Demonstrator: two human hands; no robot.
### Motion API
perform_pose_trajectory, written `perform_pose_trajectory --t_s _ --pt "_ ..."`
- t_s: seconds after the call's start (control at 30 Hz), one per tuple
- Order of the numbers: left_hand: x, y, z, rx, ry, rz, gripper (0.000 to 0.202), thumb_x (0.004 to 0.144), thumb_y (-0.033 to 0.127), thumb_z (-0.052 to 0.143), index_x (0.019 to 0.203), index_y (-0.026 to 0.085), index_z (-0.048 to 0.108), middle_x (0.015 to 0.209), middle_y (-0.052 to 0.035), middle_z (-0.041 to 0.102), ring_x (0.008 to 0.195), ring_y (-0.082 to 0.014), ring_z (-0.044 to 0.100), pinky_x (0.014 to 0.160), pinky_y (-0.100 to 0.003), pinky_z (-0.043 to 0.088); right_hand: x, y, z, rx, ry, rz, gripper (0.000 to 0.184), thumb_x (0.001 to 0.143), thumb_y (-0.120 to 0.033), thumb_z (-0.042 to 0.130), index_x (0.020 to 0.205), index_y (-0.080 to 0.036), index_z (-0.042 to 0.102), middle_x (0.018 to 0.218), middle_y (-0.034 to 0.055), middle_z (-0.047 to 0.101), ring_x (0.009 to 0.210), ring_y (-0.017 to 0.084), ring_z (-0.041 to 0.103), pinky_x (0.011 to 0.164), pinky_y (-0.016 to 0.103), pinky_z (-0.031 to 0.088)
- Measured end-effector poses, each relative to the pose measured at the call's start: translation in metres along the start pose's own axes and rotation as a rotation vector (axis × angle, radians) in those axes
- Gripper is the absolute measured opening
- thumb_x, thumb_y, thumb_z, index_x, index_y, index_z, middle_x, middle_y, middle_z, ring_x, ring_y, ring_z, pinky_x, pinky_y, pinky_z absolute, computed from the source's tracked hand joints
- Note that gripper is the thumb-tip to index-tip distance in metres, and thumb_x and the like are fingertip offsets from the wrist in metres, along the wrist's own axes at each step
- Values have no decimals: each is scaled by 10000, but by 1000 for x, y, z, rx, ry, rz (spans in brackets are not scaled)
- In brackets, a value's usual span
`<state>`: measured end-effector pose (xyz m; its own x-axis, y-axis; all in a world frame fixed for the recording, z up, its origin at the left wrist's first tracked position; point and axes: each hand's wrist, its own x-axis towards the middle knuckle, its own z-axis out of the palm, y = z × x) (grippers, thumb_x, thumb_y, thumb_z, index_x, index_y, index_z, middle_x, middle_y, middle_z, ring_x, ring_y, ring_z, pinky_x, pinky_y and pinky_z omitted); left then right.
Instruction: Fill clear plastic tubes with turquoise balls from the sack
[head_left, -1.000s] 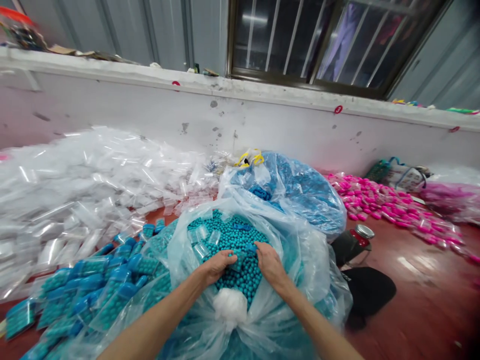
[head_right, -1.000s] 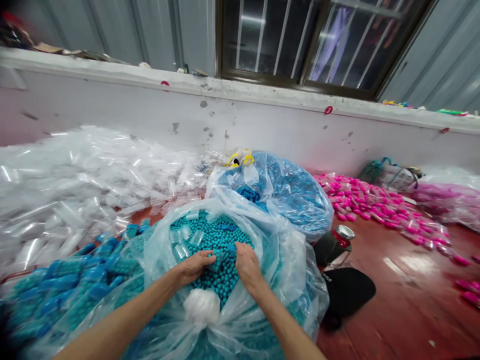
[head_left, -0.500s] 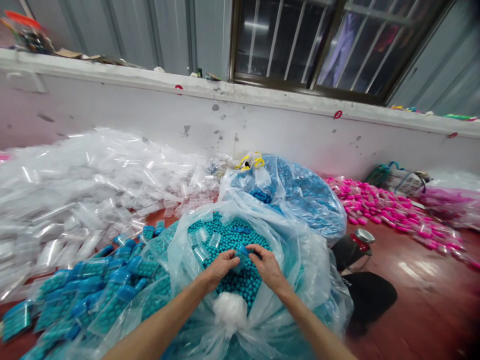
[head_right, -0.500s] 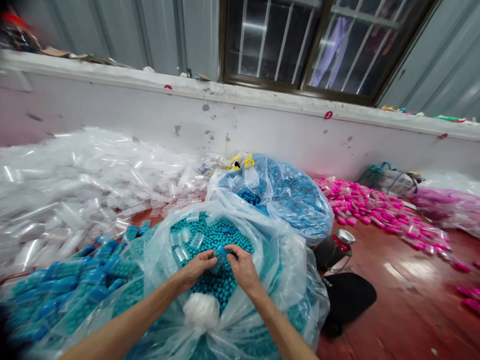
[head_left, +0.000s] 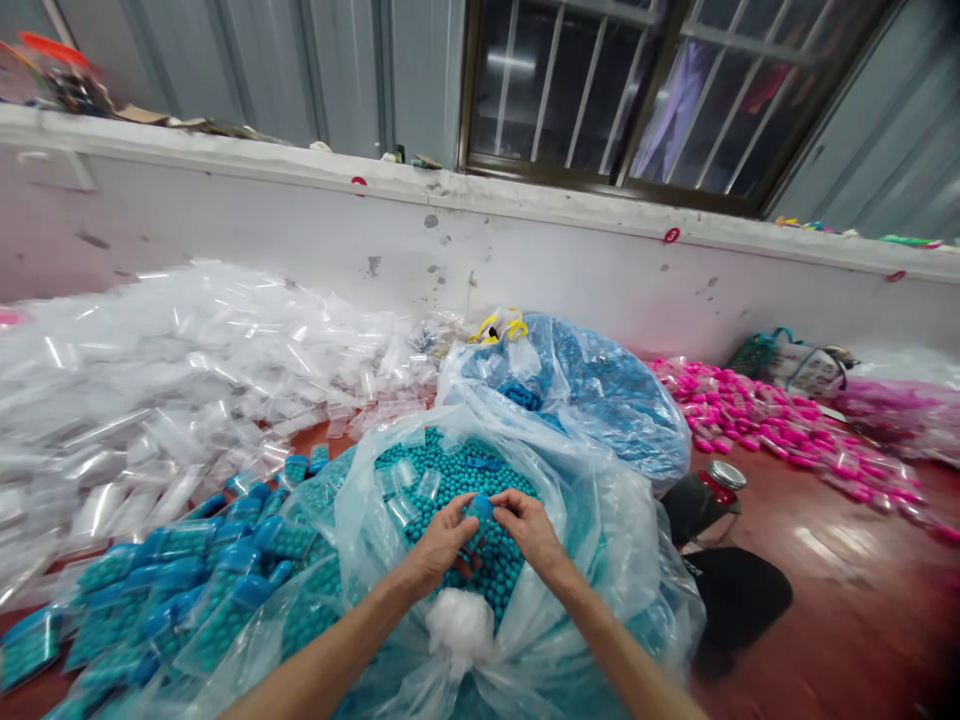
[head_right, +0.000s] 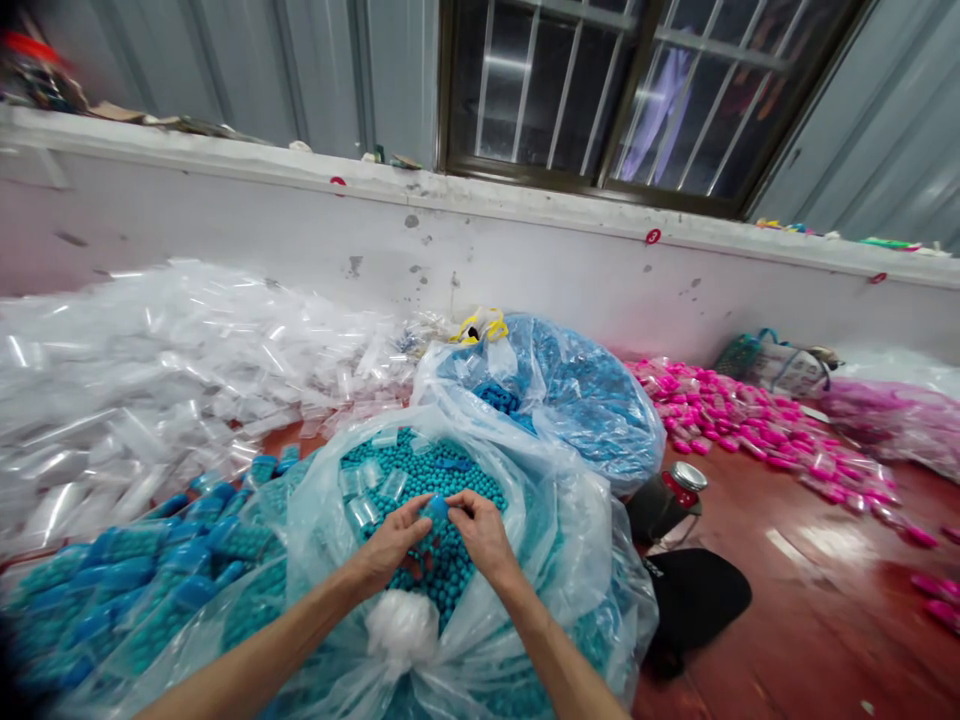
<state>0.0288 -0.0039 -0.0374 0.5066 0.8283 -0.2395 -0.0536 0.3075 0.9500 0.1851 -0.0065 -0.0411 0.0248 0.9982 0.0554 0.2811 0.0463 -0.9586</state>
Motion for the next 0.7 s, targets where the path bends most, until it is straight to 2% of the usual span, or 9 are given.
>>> perform_pose_trajectory --t_s 0.07,0.2,0.27,0.37,0.47,0.53,0.63,0.7 --pt "0 -1 -2 -15 -25 4 724 667 507 570 1265 196 304 643 47 542 395 -69 481 361 -174 284 -1 -3 1 42 -21 17 152 657 -255 516 734 -183 625 547 -44 514 493 103 418 478 218 338" --pt "0 -4 -3 -30 5 30 755 662 498 575 1274 160 291 605 51 544 347 -65 455 323 -174 242 -4 -8 1 47 -33 -34 125 664 -242 530 715 -185 629 576 -43 522 529 101 419 526 224 343" --pt "0 -5 -1 -16 31 34 693 676 475 559 1243 159 320 576 67 519 317 -50 416 313 -173 219 -5 -9 -1 65 -87 -31 116 655 -216 529 705 -183 629 566 -51 499 528 95 408 535 223 336" --pt "0 -6 5 1 109 26 548 684 418 548 1151 178 392 512 107 405 315 -34 355 311 -162 211 -7 -12 -5 30 -173 -65 106 662 -192 521 689 -184 623 552 -59 465 528 90 395 542 221 327" --pt "-1 -6 8 44 199 58 456 681 381 542 1079 189 431 494 119 323 319 -30 327 312 -158 218 -10 -14 -5 -23 -169 -127 114 692 -215 511 700 -192 622 566 -54 467 537 94 398 545 225 332" --pt "-3 -5 7 49 185 51 464 693 395 513 1097 194 404 502 113 379 302 -39 358 307 -165 223 -11 -14 -2 64 -135 -77 114 665 -241 539 738 -193 613 612 -47 496 535 94 412 528 227 350" --pt "-7 -2 4 -6 100 4 531 690 432 492 1139 204 323 546 85 490 325 -81 464 309 -170 251 -10 -14 8 313 -35 104 258 586 -265 600 829 -198 545 661 -46 507 517 93 442 468 218 373" --pt "-10 1 3 -10 65 6 528 682 431 496 1120 202 308 544 81 509 323 -92 476 300 -168 248 -10 -15 15 413 47 194 301 565 -277 619 826 -200 492 650 -48 496 533 106 476 448 215 391"
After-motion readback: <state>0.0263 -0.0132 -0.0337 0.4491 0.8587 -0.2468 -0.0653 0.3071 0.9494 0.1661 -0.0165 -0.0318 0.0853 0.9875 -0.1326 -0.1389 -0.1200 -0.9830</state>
